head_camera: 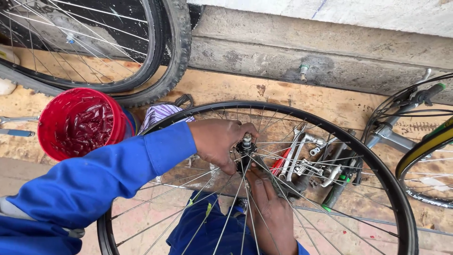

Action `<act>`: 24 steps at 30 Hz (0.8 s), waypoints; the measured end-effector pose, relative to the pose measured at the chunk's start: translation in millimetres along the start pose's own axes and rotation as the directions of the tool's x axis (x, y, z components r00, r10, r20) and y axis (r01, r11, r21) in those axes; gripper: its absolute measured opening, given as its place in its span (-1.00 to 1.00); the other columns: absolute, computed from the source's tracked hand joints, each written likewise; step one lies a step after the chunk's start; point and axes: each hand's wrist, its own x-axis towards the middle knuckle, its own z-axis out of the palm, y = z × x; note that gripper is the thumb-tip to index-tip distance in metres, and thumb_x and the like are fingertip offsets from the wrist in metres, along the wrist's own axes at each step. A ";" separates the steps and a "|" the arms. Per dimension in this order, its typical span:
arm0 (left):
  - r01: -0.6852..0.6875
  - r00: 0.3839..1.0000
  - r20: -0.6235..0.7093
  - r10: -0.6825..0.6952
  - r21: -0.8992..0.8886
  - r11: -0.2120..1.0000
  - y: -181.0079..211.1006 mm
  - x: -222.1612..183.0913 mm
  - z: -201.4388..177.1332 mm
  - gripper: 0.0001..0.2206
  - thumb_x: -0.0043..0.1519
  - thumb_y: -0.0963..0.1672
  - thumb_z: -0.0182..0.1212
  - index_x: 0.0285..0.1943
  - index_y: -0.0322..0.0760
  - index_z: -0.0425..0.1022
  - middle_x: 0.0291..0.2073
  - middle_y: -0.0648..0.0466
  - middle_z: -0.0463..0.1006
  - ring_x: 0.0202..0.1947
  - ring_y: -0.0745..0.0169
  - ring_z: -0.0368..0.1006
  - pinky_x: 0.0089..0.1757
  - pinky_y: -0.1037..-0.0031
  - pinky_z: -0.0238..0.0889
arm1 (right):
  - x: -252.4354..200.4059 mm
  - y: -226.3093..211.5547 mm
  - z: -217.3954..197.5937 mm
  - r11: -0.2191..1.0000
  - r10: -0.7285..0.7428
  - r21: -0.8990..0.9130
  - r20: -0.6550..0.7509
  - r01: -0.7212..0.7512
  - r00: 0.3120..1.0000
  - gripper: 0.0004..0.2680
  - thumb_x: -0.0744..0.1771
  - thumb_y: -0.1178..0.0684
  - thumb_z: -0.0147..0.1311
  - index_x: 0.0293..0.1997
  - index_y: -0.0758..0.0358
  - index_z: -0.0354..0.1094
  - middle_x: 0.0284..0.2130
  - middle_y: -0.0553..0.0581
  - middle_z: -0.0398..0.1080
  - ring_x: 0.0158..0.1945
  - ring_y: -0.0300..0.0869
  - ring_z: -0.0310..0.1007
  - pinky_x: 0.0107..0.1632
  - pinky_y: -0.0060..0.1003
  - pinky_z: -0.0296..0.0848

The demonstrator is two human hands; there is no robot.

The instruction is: Cleaning a bicycle wheel hub with a rag and applying red grease to the bearings.

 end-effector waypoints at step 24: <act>0.008 1.000 0.007 -0.008 -0.030 1.000 -1.9 1.8 -1.9 -0.12 -0.12 0.01 0.38 0.43 0.04 -0.03 -0.55 0.00 0.38 -0.47 0.12 0.33 -0.44 0.28 0.11 | 6.0 -8.4 -6.0 0.997 0.070 -0.018 -0.071 -0.071 0.995 -0.74 0.31 0.15 -0.12 0.08 -0.09 0.28 -0.07 -0.07 0.44 -0.55 0.11 0.43 -0.53 -0.05 0.36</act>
